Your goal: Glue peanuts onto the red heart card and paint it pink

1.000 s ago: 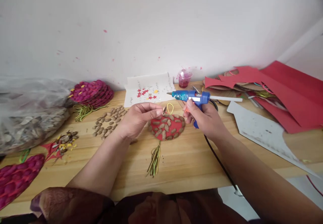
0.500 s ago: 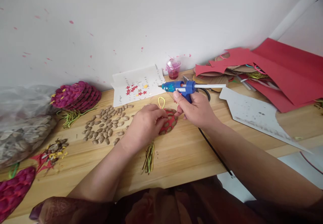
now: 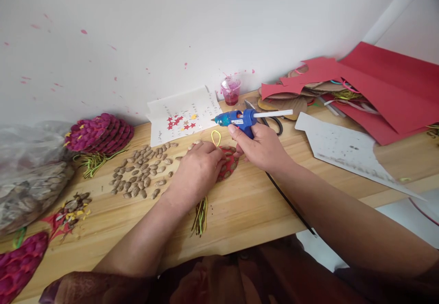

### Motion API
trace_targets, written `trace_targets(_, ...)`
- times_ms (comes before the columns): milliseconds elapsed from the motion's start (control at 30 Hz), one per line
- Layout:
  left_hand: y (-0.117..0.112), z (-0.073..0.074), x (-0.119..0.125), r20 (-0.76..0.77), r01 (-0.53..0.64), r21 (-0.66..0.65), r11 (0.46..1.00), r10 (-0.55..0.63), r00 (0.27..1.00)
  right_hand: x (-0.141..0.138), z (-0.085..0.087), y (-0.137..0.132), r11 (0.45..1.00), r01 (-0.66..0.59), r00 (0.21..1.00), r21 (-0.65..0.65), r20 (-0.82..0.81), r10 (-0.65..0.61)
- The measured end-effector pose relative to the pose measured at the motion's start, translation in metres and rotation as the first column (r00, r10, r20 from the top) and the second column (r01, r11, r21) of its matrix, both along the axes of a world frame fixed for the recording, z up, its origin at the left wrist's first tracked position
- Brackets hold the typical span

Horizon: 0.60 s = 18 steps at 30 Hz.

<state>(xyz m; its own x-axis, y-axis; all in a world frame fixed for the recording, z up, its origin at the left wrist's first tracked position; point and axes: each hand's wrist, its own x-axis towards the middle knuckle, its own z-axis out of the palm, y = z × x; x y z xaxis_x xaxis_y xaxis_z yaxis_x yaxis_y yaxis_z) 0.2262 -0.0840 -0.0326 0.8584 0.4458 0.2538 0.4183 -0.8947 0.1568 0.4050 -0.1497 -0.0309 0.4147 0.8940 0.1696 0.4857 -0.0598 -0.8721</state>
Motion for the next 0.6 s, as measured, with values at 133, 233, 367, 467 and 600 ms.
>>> trace_targets(133, -0.0002, -0.0002, 0.0001, -0.013, 0.000, 0.008, 1.000, 0.000, 1.000, 0.0000, -0.0006, -0.0003, 1.000, 0.001, 1.000, -0.008, -0.006, -0.001)
trace_targets(233, -0.0003, 0.0001, 0.0009, -0.032, -0.005, 0.021, 1.000, 0.005, 0.999, -0.0002, -0.0003, -0.0007, 1.000, -0.003, 1.000, -0.009, -0.005, 0.003)
trace_targets(367, -0.0004, 0.0004, 0.0014, -0.055, -0.008, 0.031, 0.999, 0.010, 0.998, -0.0003, 0.0000, -0.0010, 1.000, -0.005, 1.000, -0.008, -0.009, 0.004)
trace_targets(467, -0.0005, 0.0005, 0.0010, -0.057, -0.009, 0.029, 1.000, 0.011, 0.998, -0.0001, 0.0004, -0.0007, 1.000, -0.007, 1.000, -0.011, -0.006, 0.007)
trace_targets(600, -0.0006, 0.0009, 0.0010, -0.065, -0.002, 0.048, 0.999, 0.005, 0.998, -0.0001, 0.0012, -0.0003, 0.999, 0.000, 1.000, -0.033, -0.004, 0.000)
